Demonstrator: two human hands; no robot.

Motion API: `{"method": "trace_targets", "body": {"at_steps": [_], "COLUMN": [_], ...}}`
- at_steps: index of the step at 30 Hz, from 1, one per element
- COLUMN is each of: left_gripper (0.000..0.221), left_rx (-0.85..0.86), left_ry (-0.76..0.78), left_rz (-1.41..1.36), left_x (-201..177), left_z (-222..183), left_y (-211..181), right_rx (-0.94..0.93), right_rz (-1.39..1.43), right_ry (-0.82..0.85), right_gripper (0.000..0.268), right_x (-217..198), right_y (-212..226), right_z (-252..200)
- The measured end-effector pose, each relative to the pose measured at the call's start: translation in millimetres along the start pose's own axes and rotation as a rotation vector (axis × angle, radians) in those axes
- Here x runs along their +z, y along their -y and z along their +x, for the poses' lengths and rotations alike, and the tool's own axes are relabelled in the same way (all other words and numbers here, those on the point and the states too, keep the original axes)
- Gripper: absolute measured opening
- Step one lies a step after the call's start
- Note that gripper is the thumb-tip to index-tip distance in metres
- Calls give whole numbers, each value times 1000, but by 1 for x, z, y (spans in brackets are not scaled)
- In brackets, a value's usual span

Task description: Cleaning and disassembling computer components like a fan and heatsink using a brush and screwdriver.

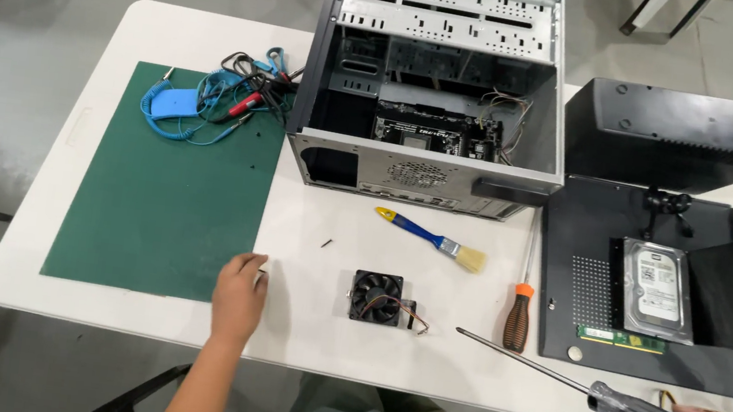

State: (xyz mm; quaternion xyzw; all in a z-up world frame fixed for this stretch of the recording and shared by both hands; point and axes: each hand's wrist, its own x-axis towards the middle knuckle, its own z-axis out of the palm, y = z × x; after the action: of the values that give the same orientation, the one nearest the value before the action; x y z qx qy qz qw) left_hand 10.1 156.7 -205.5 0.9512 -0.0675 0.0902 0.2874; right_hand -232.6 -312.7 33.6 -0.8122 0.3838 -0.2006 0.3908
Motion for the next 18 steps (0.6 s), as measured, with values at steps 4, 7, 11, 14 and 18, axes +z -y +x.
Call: {"method": "trace_targets", "body": {"at_steps": [4, 7, 11, 14, 18], "left_gripper": [31, 16, 38, 32, 31], "left_rx": [-45, 65, -119, -620, -1083], "left_ry": [137, 85, 142, 321, 324], "left_rz": [-23, 29, 57, -393, -1361], "left_x": [-9, 1, 15, 13, -17], "left_z": [-3, 2, 7, 4, -4], "left_y": [17, 24, 21, 3, -99], "right_rx": [-10, -42, -132, -82, 281], "right_rz": [110, 198, 343, 348, 391], "right_ry": [62, 79, 28, 115, 277], "right_gripper": [29, 32, 37, 44, 40], "right_x": [7, 20, 35, 26, 11], "right_y": [-11, -8, 23, 26, 27], "right_z": [9, 8, -8, -11, -8]}}
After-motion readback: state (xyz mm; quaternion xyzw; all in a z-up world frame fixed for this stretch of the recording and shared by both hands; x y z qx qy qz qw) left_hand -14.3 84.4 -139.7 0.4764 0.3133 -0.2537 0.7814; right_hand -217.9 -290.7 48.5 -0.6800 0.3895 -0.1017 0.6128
